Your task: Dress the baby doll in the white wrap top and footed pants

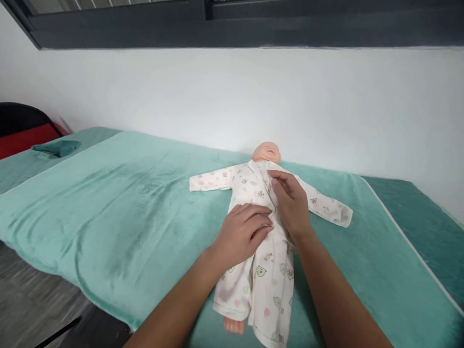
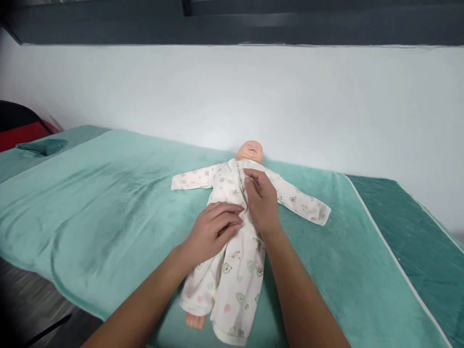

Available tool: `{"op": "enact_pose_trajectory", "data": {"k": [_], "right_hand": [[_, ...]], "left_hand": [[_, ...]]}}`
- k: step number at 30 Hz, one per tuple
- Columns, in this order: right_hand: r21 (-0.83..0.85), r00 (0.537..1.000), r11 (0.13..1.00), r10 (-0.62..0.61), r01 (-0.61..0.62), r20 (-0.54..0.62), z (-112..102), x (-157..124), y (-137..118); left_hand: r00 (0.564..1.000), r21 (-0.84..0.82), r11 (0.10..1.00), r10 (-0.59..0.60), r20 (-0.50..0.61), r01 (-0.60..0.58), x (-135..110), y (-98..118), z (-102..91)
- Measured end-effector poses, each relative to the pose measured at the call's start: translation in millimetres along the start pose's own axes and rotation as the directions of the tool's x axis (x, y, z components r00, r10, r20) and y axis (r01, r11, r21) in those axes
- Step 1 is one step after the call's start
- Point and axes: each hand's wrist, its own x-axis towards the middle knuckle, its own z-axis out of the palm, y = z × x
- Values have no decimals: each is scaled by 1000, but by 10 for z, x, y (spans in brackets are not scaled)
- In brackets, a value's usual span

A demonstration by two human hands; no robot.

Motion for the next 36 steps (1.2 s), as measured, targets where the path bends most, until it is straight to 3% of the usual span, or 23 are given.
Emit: {"op": "enact_pose_trajectory", "data": {"k": [3,5,9,11,13,15,19,23,26,28,30,32,36], "right_hand": [[-244,994,964,-104,109,31,66,67,-38],[-460,987,874,-120,155,105,132,161,-100],[-734,974,659,8,166,227,289,445,-262],[-775,964,620,114,119,239,339,601,-304],[-771,956,634,183,63,229,341,731,-294],[-713,961,701,186,15,203,293,814,-236],[-495,984,862,163,-108,70,127,835,-84],[-416,980,890,197,-187,-20,37,767,-5],[-428,982,886,191,-176,-10,51,734,29],[-437,991,892,136,-114,19,78,727,64],[-431,997,902,20,11,68,105,727,110],[-405,987,905,-76,128,141,121,728,152],[-354,964,926,-32,127,263,101,703,157]], "left_hand": [[1000,-69,997,20,24,-18,-74,-9,-30],[1000,-127,992,12,5,-12,-92,-9,-32],[987,-236,971,-66,-149,29,-149,-39,2],[944,-217,969,-178,-278,119,-192,-75,10],[877,-188,949,-307,-371,253,-224,-113,5],[830,-188,917,-399,-389,352,-239,-135,-4],[855,-216,909,-411,-317,357,-243,-106,-2],[880,-229,920,-375,-289,317,-240,-147,-27],[886,-117,921,-389,-253,371,-211,-416,-134],[891,99,911,-361,-275,400,-182,-711,-245],[885,351,817,-378,-273,457,-153,-1032,-364],[843,499,684,-483,-236,532,-126,-1310,-468],[813,608,612,-573,-101,506,-91,-1616,-606]]}}
